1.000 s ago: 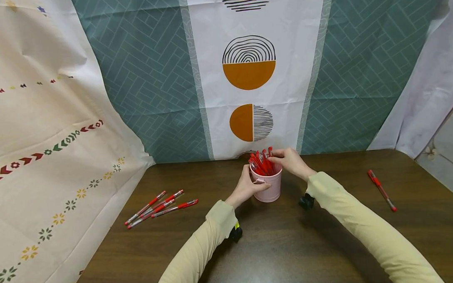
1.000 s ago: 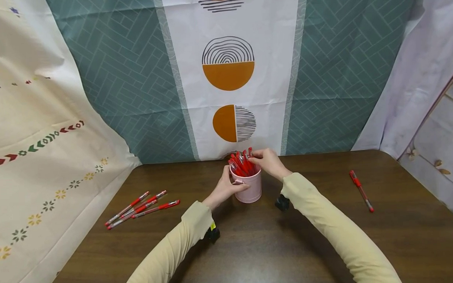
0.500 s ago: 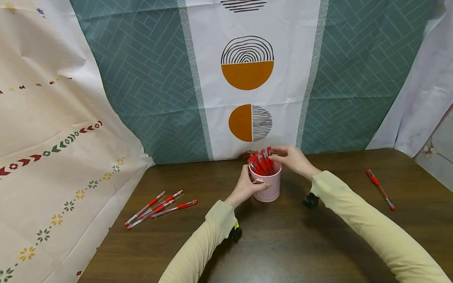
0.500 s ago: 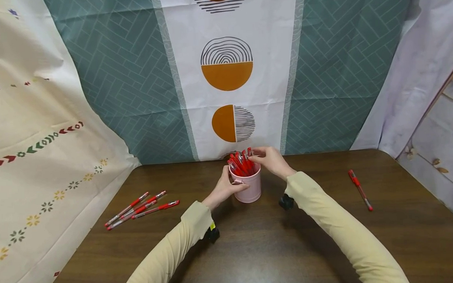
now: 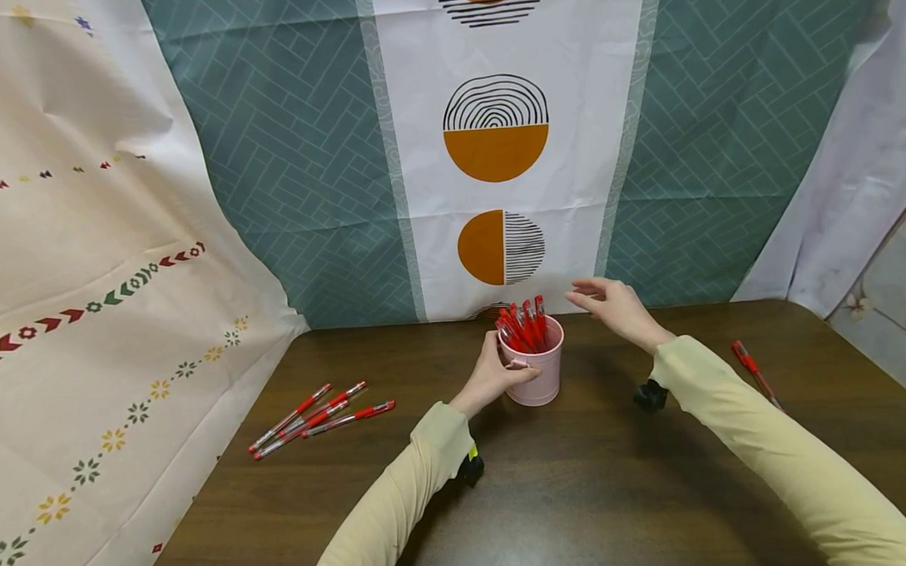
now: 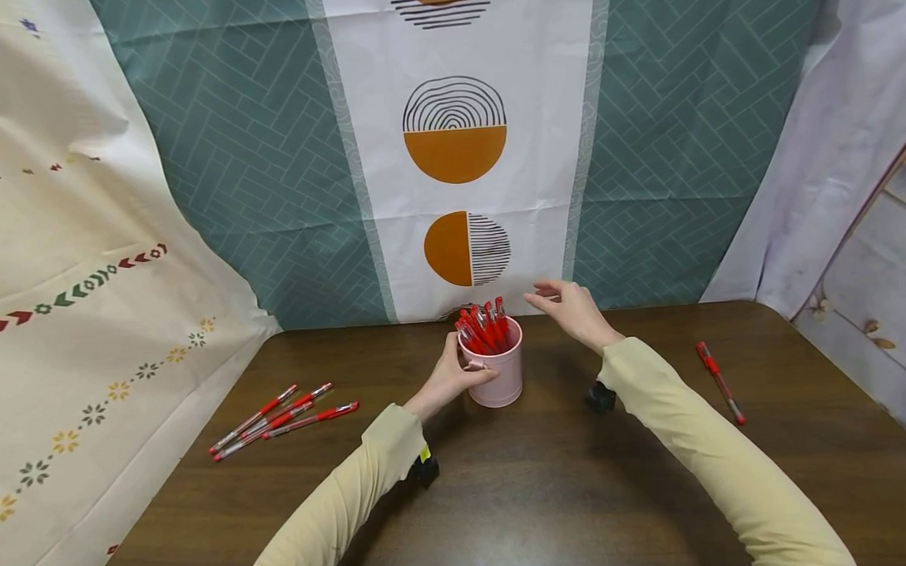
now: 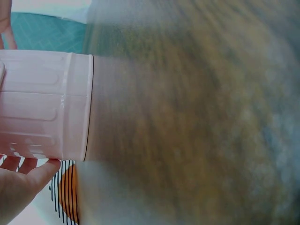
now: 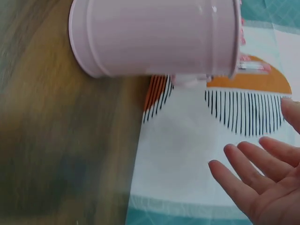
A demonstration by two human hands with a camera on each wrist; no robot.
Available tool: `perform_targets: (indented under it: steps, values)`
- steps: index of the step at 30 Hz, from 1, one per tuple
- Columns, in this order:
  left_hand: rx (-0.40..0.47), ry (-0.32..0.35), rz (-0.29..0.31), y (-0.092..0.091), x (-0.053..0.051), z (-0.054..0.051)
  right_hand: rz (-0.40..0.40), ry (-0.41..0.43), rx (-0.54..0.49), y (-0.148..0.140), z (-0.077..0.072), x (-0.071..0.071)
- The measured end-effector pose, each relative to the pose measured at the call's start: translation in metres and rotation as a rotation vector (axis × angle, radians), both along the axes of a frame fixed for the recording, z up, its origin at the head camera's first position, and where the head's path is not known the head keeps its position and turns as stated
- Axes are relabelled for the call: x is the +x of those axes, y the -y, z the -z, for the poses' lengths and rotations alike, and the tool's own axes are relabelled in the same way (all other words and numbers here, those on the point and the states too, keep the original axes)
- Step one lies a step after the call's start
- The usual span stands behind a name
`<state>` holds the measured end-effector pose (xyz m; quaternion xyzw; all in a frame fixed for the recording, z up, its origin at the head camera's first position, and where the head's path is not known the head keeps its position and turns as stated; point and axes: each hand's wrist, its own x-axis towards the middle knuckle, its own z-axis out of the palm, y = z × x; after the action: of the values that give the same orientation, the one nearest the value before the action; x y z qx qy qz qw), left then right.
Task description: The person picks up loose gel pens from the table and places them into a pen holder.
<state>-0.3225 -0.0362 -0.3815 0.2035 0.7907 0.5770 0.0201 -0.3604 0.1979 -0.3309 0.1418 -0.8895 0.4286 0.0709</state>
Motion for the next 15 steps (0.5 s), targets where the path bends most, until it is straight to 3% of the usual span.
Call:
perform_targets:
  steps: [9,15]
  values:
    - [0.021,-0.023,0.005,0.0,-0.005,0.004,0.05,0.061,0.096,-0.03,-0.01,0.006]
    - [0.019,-0.031,-0.017,-0.002,-0.024,0.029,0.051,0.118,0.171,-0.049,-0.014,0.01]
